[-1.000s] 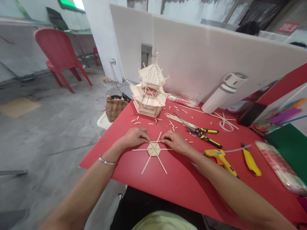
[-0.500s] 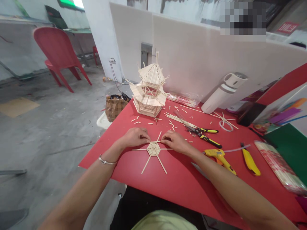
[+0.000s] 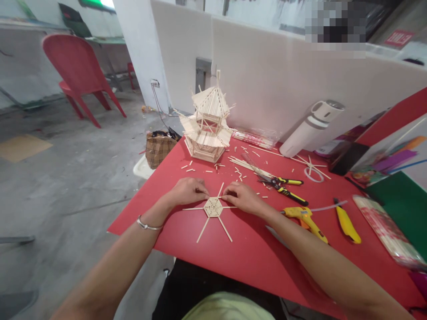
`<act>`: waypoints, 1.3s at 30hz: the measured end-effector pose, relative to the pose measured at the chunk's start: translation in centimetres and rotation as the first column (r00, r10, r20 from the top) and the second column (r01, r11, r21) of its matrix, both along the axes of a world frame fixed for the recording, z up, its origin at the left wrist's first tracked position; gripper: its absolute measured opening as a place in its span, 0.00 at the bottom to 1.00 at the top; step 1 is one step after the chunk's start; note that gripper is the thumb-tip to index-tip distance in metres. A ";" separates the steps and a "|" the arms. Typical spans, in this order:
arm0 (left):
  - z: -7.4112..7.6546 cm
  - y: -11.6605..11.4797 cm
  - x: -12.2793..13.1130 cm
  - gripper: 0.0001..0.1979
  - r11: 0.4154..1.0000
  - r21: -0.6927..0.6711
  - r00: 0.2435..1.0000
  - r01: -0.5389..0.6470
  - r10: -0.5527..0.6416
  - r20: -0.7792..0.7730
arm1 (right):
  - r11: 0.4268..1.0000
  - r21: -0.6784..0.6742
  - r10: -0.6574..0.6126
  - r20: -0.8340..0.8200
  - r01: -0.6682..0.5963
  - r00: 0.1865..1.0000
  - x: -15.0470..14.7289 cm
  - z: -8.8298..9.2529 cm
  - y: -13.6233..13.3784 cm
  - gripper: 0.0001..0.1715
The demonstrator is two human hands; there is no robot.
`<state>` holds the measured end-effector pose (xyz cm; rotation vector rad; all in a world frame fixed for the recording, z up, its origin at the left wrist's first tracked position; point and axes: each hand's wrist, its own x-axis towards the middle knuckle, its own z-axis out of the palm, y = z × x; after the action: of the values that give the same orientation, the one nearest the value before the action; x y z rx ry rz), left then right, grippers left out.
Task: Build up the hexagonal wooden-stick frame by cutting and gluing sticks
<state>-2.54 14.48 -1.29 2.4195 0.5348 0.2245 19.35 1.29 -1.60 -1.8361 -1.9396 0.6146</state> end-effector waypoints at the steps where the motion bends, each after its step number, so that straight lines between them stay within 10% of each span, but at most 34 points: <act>1: 0.0 0.0 0.0 0.07 1.000 0.000 1.000 -0.001 0.001 0.000 | 1.000 0.001 0.001 -0.002 -0.001 1.000 -0.1 0.0 0.0 0.08; 39: 0.0 0.2 -0.2 0.07 0.999 -0.010 0.999 0.037 -0.037 0.016 | 1.000 -0.011 -0.005 -0.017 0.005 1.000 -0.9 0.4 0.5 0.08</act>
<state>-2.70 14.67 -1.29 2.4135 0.4826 0.2248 18.45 1.77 -1.23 -1.8355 -1.9240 0.6384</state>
